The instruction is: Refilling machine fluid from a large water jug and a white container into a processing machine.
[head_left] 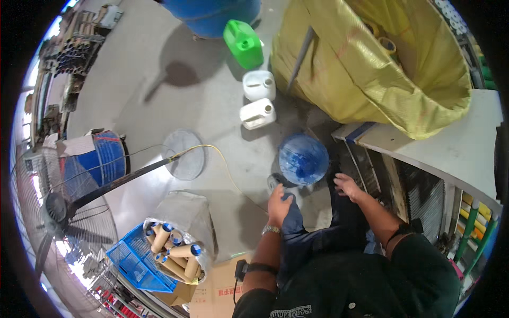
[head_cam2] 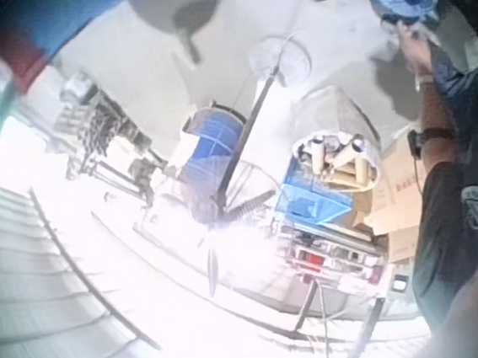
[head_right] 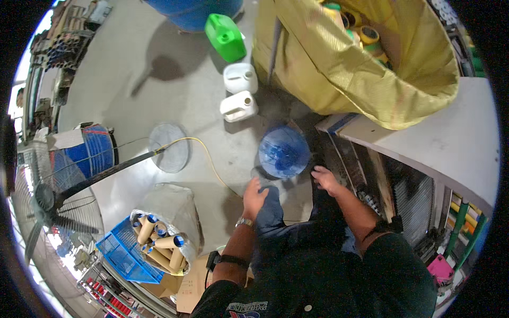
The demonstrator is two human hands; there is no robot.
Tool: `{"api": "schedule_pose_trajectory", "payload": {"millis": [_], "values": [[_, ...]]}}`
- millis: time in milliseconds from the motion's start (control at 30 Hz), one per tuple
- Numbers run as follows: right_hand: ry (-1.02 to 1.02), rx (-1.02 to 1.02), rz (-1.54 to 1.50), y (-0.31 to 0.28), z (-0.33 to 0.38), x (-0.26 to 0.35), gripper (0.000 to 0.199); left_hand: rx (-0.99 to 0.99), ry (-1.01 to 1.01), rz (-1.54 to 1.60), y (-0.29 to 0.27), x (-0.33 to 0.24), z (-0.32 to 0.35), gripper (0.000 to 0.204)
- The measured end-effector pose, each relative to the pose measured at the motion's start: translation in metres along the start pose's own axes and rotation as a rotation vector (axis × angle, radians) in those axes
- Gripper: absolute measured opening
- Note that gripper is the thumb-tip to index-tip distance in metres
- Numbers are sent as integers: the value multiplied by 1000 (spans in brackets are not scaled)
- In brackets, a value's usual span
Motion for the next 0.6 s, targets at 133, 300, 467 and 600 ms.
{"api": "schedule_pose_trajectory", "payload": {"millis": [133, 300, 467, 600], "values": [[-13, -50, 44, -8, 85, -22, 65, -87, 161, -230, -69, 46, 66, 50], [-73, -1, -9, -13, 102, -52, 61, -288, 393, -278, -155, 158, 144, 45], [-98, 27, 70, 9, 136, -7, 63, -321, -269, 628, -154, 210, 219, 47], [-131, 60, 206, 45, 141, 45, 55, -390, -287, 134, -92, 271, 319, 27]]}}
Point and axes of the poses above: each hand's wrist, its own z-axis away from the middle knuckle, its own y-axis out of the palm, x = y × z, the point moved 6 cm from there along -z, towards the middle knuckle, and after that the axes turned 1 degree about -y, right-handed, at the moved point
